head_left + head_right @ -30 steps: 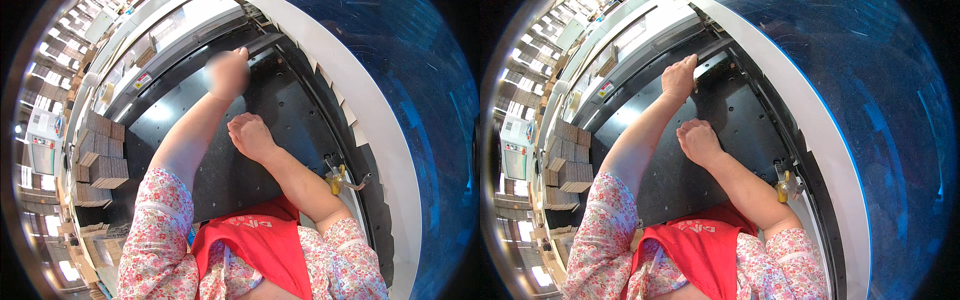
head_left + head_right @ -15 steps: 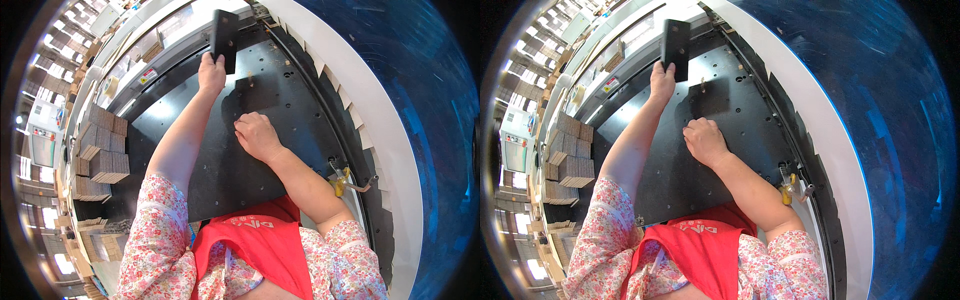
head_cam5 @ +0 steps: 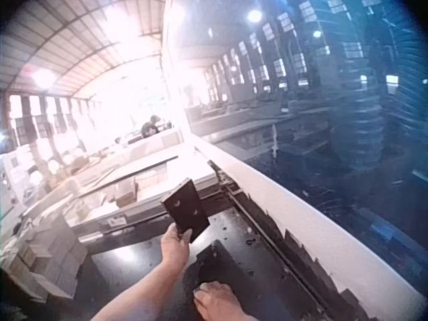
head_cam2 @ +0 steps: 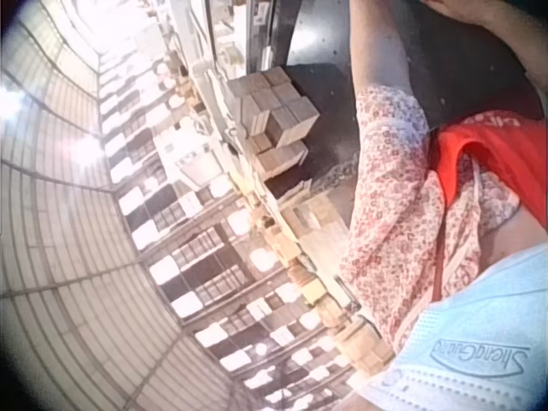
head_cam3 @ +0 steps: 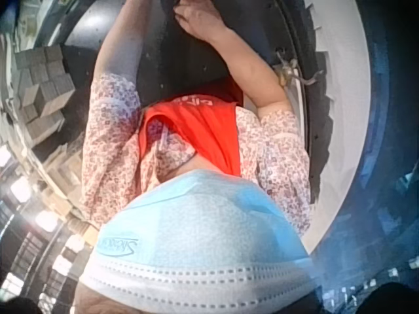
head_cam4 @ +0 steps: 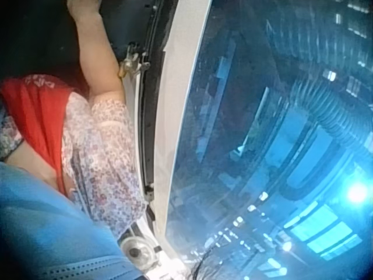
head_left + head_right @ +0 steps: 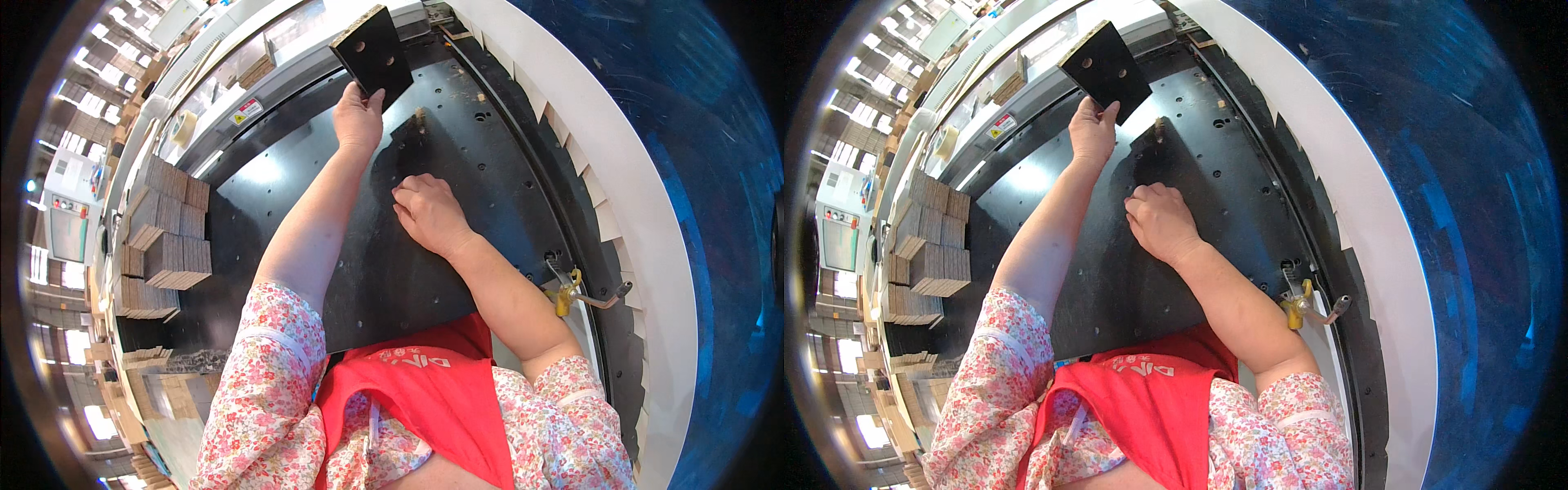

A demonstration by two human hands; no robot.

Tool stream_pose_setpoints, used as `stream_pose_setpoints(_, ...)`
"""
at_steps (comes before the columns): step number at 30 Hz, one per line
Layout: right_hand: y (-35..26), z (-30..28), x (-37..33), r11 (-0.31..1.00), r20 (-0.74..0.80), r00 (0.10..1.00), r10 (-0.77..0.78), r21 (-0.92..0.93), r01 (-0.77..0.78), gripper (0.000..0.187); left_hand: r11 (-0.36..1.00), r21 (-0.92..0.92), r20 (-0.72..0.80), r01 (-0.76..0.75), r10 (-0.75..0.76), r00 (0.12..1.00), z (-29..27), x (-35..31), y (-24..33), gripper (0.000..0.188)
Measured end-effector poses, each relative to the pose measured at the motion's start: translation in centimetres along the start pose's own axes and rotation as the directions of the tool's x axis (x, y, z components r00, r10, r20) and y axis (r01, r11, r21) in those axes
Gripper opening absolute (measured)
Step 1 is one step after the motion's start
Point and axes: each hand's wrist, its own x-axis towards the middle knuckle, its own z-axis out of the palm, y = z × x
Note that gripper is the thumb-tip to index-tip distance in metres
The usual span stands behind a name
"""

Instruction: The person takes wood panels from a stack, places them into an industrial edge-processing machine, and then stacks the processed panels into a crate.

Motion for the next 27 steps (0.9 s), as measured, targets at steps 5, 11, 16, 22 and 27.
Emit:
stream_pose_setpoints(5, -0.7, 0.3, 0.4, 1.000, -0.021, 1.000, -0.021, 0.018, 0.022, 0.016, 0.990, 0.130, 0.028, 0.049, -0.053, 0.998, -3.3, 0.7, -3.1, 0.026)
stream_pose_setpoints(11, -0.2, -0.1, 0.5, 0.999, -0.008, 0.999, -0.041, 0.022, 0.041, 0.017, 0.978, 0.194, 0.057, 0.074, -0.086, 0.995, -6.1, -1.0, -4.4, 0.027)
stream_pose_setpoints(16, 0.0, -0.3, 0.7, 0.993, 0.012, 0.997, -0.071, 0.099, 0.070, 0.018, 0.972, 0.180, -0.028, 0.154, -0.152, 0.988, -11.2, -3.1, -6.2, 0.023)
stream_pose_setpoints(22, -1.3, 0.0, 1.1, 0.987, 0.016, 0.996, -0.092, 0.136, 0.089, 0.018, 0.951, 0.272, -0.312, 0.150, -0.060, 0.948, -24.2, -11.7, -5.5, 0.022)
stream_pose_setpoints(27, -0.5, -1.0, -0.2, 0.997, 0.184, 0.982, -0.042, 0.070, 0.029, 0.025, 0.981, 0.088, -0.667, 0.173, -0.071, 0.742, -34.6, -22.7, -6.2, 0.025)
